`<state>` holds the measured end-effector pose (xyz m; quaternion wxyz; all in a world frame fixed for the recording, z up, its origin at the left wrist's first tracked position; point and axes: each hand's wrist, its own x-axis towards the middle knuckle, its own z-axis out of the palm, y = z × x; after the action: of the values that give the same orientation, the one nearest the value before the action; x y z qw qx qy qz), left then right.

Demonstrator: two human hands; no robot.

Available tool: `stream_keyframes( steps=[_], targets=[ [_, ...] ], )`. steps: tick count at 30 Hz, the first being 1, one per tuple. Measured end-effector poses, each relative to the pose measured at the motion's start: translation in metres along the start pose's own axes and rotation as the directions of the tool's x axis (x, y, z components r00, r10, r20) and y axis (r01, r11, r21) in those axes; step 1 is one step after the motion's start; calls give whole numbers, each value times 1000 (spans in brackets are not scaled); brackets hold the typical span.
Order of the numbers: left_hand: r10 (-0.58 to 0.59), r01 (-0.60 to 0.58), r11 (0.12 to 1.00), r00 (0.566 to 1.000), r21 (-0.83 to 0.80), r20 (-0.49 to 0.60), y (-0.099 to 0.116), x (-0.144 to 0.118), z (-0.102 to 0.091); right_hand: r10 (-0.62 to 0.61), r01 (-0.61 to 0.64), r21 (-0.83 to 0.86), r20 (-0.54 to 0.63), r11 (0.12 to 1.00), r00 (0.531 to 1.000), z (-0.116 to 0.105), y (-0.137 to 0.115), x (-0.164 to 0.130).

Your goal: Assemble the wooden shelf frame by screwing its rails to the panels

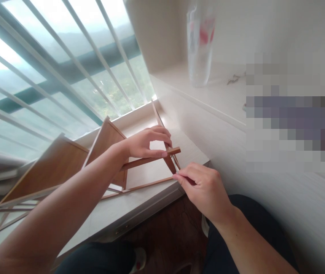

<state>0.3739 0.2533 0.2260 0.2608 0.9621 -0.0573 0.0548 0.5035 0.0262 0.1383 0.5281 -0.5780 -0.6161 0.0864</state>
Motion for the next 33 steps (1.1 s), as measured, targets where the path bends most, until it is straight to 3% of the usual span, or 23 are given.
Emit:
stream_keyframes(
  steps=[11,33],
  targets=[
    [3,-3,1000,1000,-2,-7,-2,0,1,-44,48,-66,61,997,997,-6,-5,6],
    [7,-7,1000,1000,6,-14,-2,0,1,38,-3,-144,242,990,970,-12,-12,17]
  ],
)
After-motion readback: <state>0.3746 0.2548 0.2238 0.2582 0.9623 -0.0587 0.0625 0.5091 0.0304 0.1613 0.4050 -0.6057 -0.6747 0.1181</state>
